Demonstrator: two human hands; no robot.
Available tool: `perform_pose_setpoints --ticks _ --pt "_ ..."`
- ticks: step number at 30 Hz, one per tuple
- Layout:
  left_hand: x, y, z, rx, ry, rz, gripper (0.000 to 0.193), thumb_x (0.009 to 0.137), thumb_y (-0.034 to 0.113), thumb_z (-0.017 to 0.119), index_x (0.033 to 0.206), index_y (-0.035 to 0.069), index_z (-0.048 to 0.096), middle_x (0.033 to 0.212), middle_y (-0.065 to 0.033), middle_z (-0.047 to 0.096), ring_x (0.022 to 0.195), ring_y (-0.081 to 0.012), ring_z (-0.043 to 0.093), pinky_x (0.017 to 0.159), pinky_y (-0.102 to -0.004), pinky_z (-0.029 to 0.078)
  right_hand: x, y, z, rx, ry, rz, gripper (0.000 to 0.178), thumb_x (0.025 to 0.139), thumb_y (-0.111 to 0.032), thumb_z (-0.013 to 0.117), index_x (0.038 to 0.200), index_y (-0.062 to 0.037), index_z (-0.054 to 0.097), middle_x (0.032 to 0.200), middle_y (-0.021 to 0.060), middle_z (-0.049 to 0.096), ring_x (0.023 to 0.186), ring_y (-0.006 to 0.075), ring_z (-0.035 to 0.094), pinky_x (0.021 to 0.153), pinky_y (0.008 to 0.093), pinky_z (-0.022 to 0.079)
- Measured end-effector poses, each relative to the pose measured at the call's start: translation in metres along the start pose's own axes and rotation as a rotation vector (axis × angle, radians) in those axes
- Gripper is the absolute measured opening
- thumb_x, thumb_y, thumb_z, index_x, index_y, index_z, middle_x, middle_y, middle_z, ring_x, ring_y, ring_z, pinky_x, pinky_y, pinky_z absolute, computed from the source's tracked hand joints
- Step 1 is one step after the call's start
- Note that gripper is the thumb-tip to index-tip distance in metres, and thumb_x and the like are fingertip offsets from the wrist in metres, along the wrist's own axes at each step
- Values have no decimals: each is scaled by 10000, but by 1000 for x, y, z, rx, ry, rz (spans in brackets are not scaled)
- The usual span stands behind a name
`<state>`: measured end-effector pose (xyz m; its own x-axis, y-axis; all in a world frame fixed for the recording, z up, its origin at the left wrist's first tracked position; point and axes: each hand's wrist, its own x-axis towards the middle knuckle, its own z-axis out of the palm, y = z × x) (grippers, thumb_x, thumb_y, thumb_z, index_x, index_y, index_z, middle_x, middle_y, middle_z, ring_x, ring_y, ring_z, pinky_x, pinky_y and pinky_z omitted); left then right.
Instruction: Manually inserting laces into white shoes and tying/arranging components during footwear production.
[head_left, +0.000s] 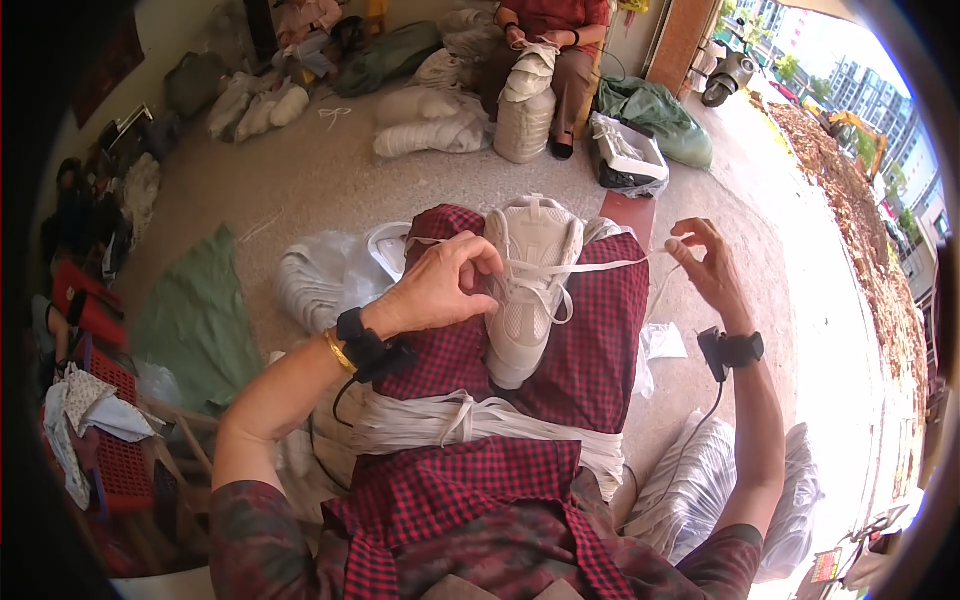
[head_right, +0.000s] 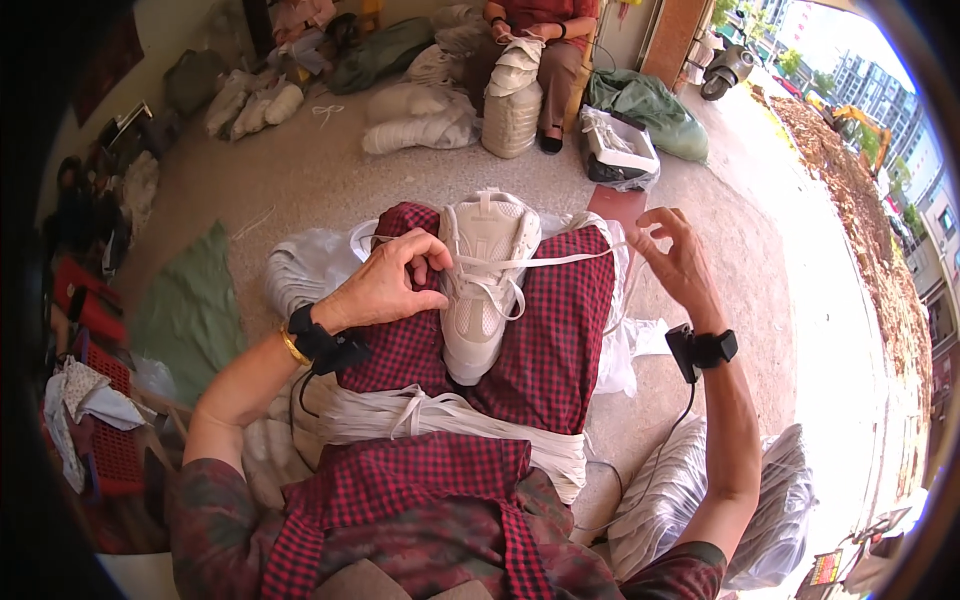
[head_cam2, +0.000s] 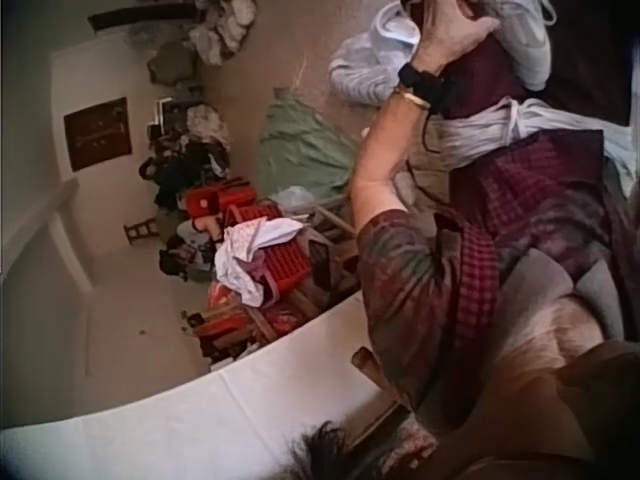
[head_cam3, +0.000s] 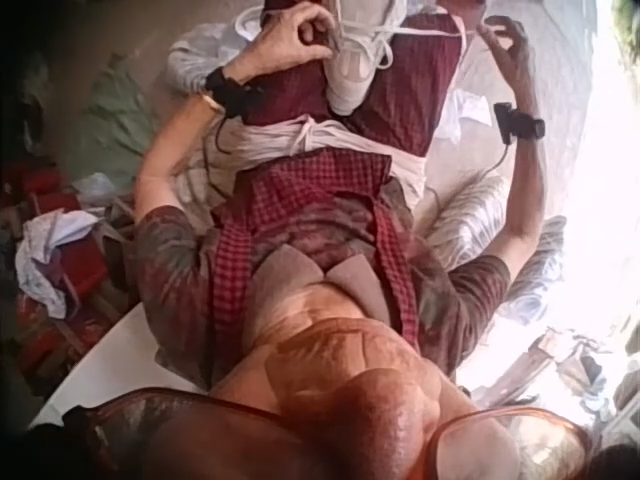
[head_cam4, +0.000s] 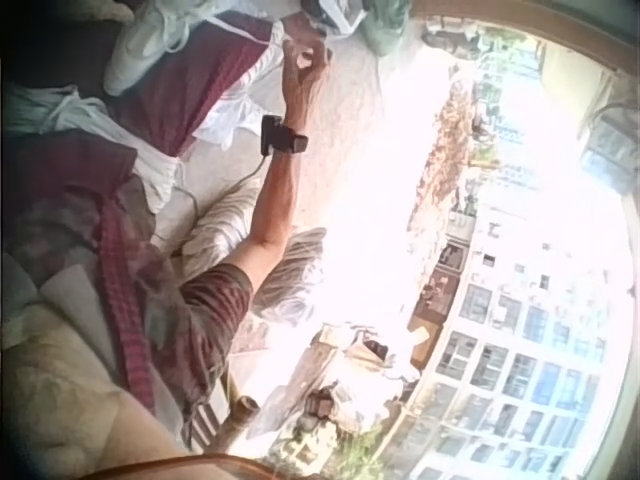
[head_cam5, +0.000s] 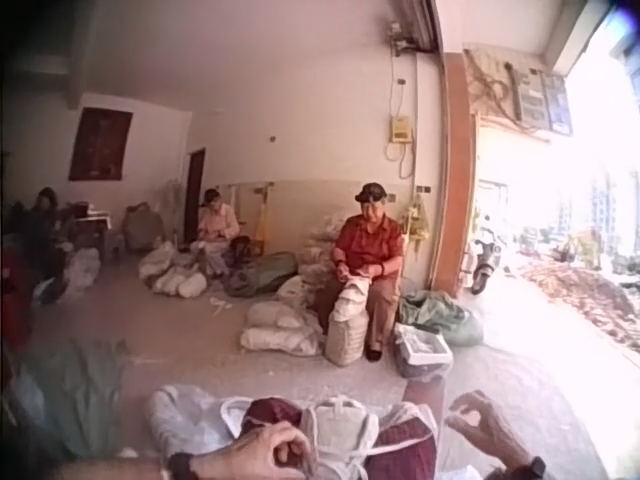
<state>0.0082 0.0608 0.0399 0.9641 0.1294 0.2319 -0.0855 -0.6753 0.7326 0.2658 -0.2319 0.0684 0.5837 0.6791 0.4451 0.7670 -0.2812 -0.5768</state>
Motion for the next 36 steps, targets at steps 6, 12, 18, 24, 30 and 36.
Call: perform_pose_setpoints --ticks 6,12,18,24,30,36 --pt "-3 -7 0 -13 8 9 348 699 67 819 1000 60 645 965 -2 560 775 -103 544 643 -246 485 -30 -99 62 -116 -373 -390 366 703 -37 757 1059 -45 676 1062 131 542 1020 332 539 908 413 479" --pt "-7 -5 2 -9 21 -10 286 748 81 797 992 54 652 964 -7 557 773 -91 557 636 -240 501 -20 -116 50 184 -602 -207 303 751 -31 753 1040 -33 661 1102 98 546 957 226 593 731 324 538" --pt "-9 -8 5 -14 76 36 207 782 73 777 952 44 662 971 -10 572 753 -93 586 627 -231 507 -17 -114 68 165 -557 -332 174 770 2 715 922 -3 629 841 92 620 760 208 645 629 322 533" --pt "-10 -10 9 -92 127 29 134 824 47 741 930 37 661 979 -16 599 762 -99 604 600 -234 506 -17 -101 80 -98 -107 -377 196 815 -16 649 982 -40 549 797 143 614 593 311 635 556 384 506" --pt "-2 -7 11 123 469 280 137 833 17 714 949 29 642 1010 -60 593 847 -156 612 582 -232 501 -18 -89 85 -344 -56 -417 348 825 -59 615 1160 -78 522 870 127 587 758 330 639 623 431 515" --pt "14 -10 -4 75 150 177 179 844 158 742 894 5 665 860 -104 671 785 -195 645 694 -356 518 -16 -87 92 -358 -161 -386 412 841 -4 571 1240 -97 530 908 109 602 847 329 657 603 435 528"
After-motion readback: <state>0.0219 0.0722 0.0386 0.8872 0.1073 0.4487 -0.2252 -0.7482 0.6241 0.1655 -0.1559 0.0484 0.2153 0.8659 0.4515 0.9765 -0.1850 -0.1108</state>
